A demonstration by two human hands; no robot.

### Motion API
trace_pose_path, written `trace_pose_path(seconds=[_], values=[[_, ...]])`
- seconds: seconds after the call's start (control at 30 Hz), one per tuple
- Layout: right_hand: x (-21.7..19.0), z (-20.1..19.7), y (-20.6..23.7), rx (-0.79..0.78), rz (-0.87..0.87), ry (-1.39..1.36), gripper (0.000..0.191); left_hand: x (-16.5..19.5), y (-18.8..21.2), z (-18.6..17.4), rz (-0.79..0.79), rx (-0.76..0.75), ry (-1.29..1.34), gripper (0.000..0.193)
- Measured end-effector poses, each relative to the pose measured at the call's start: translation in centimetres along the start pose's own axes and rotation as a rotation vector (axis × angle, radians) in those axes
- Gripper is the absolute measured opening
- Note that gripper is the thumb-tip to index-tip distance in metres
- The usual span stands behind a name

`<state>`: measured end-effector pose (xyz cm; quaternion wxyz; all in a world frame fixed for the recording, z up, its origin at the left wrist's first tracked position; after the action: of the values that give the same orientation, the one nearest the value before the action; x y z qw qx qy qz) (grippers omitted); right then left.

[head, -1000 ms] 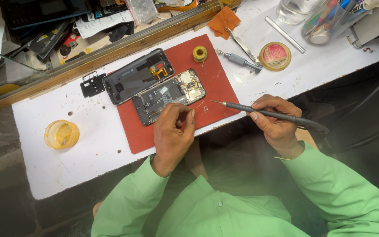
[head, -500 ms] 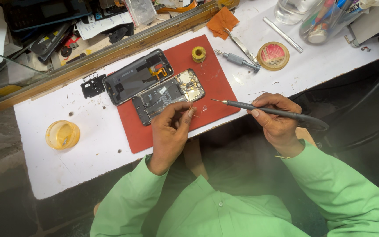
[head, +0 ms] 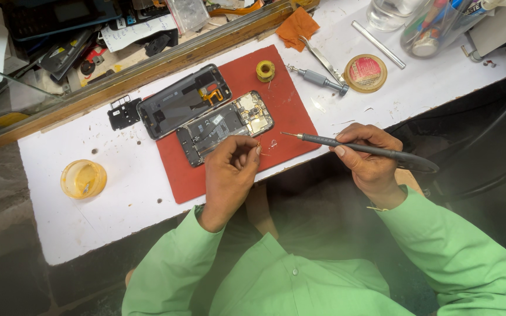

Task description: The person solders a small component onto the exposed motherboard of a disassembled smartphone lying on a red mat. They hold the board with one hand, apply a soldering iron with the other, feed solder wire, and reposition the phone while working on its connectors.

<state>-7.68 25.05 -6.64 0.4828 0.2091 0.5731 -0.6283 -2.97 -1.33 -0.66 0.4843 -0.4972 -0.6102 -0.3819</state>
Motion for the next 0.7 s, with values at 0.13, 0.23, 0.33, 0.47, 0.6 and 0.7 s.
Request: trace_pose_path(seconds=[0.13,0.23,0.33,0.47,0.6,0.7], values=[[0.01,0.01,0.02,0.011,0.011,-0.005,0.017,-0.35,-0.21,-0.06,-0.041,-0.007,0.052,0.005],[0.04,-0.05,-0.06,0.005,0.003,-0.001,0.017,-0.53,-0.38,-0.03,-0.095,-0.012,0.101,0.006],[0.08,-0.02,-0.1,0.0,-0.001,-0.001,0.017,-0.51,-0.65,-0.29,-0.072,-0.026,0.16,0.011],[0.03,-0.06,-0.08,0.005,0.01,0.009,0.017,-0.59,-0.56,-0.35,-0.015,-0.025,0.092,0.019],[-0.02,-0.02,-0.12,0.004,0.008,0.01,0.017,-0.76,-0.56,-0.18,-0.027,-0.039,0.092,0.012],[-0.16,0.09,-0.17,-0.003,0.003,0.024,0.017,-0.56,-0.49,0.0,-0.056,-0.019,0.067,0.012]])
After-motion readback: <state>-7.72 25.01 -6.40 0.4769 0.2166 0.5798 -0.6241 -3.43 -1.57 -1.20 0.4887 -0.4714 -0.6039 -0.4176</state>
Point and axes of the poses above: each hand's wrist, its own y-axis away from the middle knuckle, its own z-axis out of the palm, x = y × z, the point moved 1 cm from there along -y, towards the middle knuckle, and after that the axes turned 8 degrees about -z, right-handed, at the moved point
